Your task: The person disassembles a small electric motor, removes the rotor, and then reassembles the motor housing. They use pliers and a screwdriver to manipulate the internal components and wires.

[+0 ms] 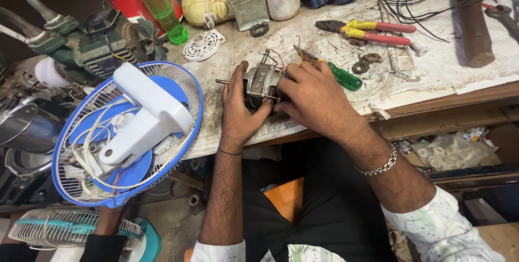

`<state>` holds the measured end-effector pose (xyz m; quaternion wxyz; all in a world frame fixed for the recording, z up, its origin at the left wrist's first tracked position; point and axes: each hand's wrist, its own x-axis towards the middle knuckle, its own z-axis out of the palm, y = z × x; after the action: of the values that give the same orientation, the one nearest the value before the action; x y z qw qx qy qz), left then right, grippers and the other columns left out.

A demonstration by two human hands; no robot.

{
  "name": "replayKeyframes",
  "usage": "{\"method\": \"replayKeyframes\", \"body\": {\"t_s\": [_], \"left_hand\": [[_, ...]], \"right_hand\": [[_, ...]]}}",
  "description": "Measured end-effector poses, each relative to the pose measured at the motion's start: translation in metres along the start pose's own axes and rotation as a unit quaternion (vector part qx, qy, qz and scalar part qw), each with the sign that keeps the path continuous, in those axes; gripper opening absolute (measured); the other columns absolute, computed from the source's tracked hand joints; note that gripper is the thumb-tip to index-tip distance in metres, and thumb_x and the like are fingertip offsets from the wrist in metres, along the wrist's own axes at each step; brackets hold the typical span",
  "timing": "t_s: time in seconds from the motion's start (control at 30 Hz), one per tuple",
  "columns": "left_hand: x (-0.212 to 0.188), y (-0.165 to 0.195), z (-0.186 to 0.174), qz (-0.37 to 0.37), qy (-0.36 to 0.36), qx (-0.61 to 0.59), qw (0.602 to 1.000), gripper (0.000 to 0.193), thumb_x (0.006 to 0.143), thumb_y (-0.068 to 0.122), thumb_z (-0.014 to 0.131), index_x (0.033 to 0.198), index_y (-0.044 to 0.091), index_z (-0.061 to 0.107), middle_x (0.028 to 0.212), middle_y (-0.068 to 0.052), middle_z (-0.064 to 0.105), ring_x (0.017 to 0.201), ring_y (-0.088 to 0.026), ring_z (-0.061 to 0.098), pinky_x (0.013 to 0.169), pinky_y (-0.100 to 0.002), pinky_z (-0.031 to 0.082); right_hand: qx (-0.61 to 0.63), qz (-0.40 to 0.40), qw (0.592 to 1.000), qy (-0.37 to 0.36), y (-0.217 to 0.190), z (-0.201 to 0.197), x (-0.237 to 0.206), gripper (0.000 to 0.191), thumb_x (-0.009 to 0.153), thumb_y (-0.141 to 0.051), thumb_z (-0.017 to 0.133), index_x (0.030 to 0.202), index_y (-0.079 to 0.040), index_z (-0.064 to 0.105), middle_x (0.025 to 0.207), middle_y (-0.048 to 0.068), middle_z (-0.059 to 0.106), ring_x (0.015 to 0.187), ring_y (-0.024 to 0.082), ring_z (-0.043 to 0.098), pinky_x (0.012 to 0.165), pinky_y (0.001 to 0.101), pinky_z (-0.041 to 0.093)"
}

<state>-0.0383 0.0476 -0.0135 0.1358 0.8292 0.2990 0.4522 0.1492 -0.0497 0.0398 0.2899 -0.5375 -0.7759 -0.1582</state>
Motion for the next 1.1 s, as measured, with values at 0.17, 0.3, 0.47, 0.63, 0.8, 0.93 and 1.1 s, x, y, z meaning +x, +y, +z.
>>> {"method": "replayKeyframes", "body": {"t_s": [0.17, 0.3, 0.47, 0.63, 0.8, 0.93, 1.1], "left_hand": [[0.0000, -0.0010, 0.0012, 0.003, 0.001, 0.000, 1.000, 0.097, 0.077, 0.017, 0.082, 0.157, -0.004, 0.031, 0.157, -0.024, 0.048, 0.149, -0.038, 0.044, 0.126, -0.051, 0.025], [-0.0005, -0.0014, 0.0013, 0.002, 0.000, -0.011, 1.000, 0.098, 0.076, 0.017, 0.081, 0.157, -0.004, 0.031, 0.158, -0.024, 0.048, 0.150, -0.038, 0.043, 0.127, -0.050, 0.025], [-0.0005, -0.0015, 0.0013, 0.004, -0.001, -0.005, 1.000, 0.097, 0.077, 0.017, 0.081, 0.157, -0.004, 0.031, 0.158, -0.024, 0.047, 0.150, -0.038, 0.043, 0.127, -0.050, 0.025], [0.0005, 0.0001, 0.0007, 0.006, -0.002, -0.003, 1.000, 0.099, 0.075, 0.018, 0.082, 0.157, -0.005, 0.030, 0.158, -0.024, 0.047, 0.150, -0.038, 0.042, 0.126, -0.051, 0.023], [0.0008, 0.0031, -0.0012, -0.004, -0.008, -0.008, 1.000, 0.099, 0.076, 0.017, 0.081, 0.158, -0.004, 0.030, 0.159, -0.022, 0.047, 0.151, -0.037, 0.042, 0.127, -0.050, 0.024], [0.0017, 0.0037, -0.0017, -0.006, -0.010, 0.002, 1.000, 0.099, 0.076, 0.019, 0.082, 0.157, -0.003, 0.031, 0.158, -0.022, 0.047, 0.150, -0.036, 0.042, 0.127, -0.050, 0.023], [0.0011, 0.0026, -0.0003, -0.003, -0.013, 0.010, 1.000, 0.097, 0.076, 0.017, 0.079, 0.158, -0.004, 0.031, 0.160, -0.022, 0.047, 0.152, -0.036, 0.042, 0.128, -0.051, 0.022]], "right_hand": [[0.006, -0.001, 1.000, -0.022, 0.0001, -0.0011, 0.0015, 0.019, 0.085, -0.029, 0.080, 0.091, -0.012, 0.076, 0.099, 0.005, 0.062, 0.100, 0.025, 0.059, 0.087, 0.0481, 0.041], [0.017, 0.007, 1.000, -0.016, 0.0013, -0.0032, 0.0004, 0.027, 0.079, -0.030, 0.082, 0.096, -0.010, 0.075, 0.101, 0.007, 0.061, 0.101, 0.027, 0.059, 0.088, 0.0479, 0.041], [0.012, -0.008, 1.000, -0.005, 0.0001, -0.0035, 0.0005, 0.016, 0.083, -0.023, 0.082, 0.092, -0.013, 0.074, 0.104, 0.006, 0.061, 0.104, 0.025, 0.060, 0.089, 0.0471, 0.042], [0.030, 0.006, 0.999, -0.013, 0.0014, -0.0050, 0.0006, 0.031, 0.075, -0.028, 0.082, 0.098, -0.008, 0.074, 0.101, 0.008, 0.060, 0.103, 0.027, 0.059, 0.088, 0.0474, 0.042], [0.022, -0.016, 1.000, 0.000, 0.0004, -0.0036, 0.0003, 0.018, 0.084, -0.026, 0.080, 0.093, -0.011, 0.074, 0.106, 0.007, 0.061, 0.106, 0.026, 0.060, 0.088, 0.0474, 0.042], [0.046, -0.012, 0.999, -0.011, 0.0024, -0.0038, 0.0003, 0.022, 0.083, -0.030, 0.082, 0.092, -0.011, 0.074, 0.103, 0.009, 0.060, 0.104, 0.028, 0.059, 0.087, 0.0483, 0.041], [0.042, -0.009, 0.999, -0.005, 0.0034, -0.0035, 0.0000, 0.024, 0.082, -0.025, 0.080, 0.099, -0.010, 0.075, 0.105, 0.007, 0.061, 0.103, 0.026, 0.060, 0.090, 0.0471, 0.042]]}}
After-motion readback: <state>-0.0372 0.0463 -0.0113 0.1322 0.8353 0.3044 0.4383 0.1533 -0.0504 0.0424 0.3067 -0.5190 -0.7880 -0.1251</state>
